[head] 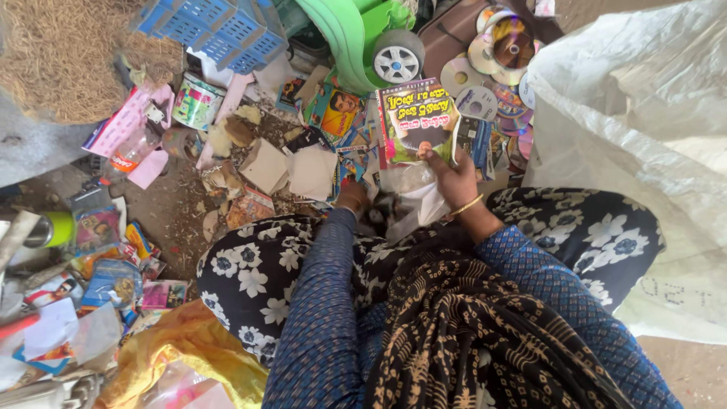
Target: The person sorts through various discarded materials on the floor, including CDs, DVD cases, and paper, by hand, placing items into a yellow plastic bag.
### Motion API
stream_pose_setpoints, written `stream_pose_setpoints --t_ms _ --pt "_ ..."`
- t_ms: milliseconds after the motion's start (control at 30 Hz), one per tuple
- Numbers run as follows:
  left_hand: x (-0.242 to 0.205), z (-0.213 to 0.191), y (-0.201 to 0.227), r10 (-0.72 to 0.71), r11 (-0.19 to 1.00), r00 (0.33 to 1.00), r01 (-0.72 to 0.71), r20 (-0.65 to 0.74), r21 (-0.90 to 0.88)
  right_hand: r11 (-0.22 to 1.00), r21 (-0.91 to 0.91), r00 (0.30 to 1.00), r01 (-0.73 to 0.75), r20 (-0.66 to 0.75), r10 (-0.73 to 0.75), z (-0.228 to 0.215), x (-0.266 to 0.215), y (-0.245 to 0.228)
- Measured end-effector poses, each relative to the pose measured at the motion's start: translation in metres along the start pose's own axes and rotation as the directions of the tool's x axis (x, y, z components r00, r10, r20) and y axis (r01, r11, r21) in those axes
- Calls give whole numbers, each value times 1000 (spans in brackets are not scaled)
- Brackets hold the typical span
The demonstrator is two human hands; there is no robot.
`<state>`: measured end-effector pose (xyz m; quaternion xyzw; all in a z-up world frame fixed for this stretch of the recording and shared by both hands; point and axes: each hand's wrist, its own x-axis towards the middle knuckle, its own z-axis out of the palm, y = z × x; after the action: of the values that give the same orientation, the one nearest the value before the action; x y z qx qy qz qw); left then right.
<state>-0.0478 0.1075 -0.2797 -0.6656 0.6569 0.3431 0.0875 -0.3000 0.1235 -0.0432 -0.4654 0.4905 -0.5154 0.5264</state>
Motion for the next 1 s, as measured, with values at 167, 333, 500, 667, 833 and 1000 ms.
stream_pose_setpoints --t_ms 167,333,500,667,833,1000 --pt "-5 -69 -26 -43 633 947 -222 -319 -742 956 -151 968 -251 -57 245 -9 10 23" --pt "-37 -107 13 2 211 926 -369 -377 -905 918 -91 921 -386 27 390 -11 18 23" --pt "-34 -123 47 36 115 851 -525 -524 -844 864 73 866 -499 95 492 -10 19 16" --pt "-28 -134 3 -311 78 894 -313 -321 -947 855 346 914 -386 20 405 -24 15 26" --pt "0 -108 -9 -363 296 820 -349 -443 -889 930 -363 996 62 86 -33 -26 23 36" --pt "18 -93 -43 -539 745 457 -133 -708 -653 961 227 974 -160 -119 190 -23 13 -7"
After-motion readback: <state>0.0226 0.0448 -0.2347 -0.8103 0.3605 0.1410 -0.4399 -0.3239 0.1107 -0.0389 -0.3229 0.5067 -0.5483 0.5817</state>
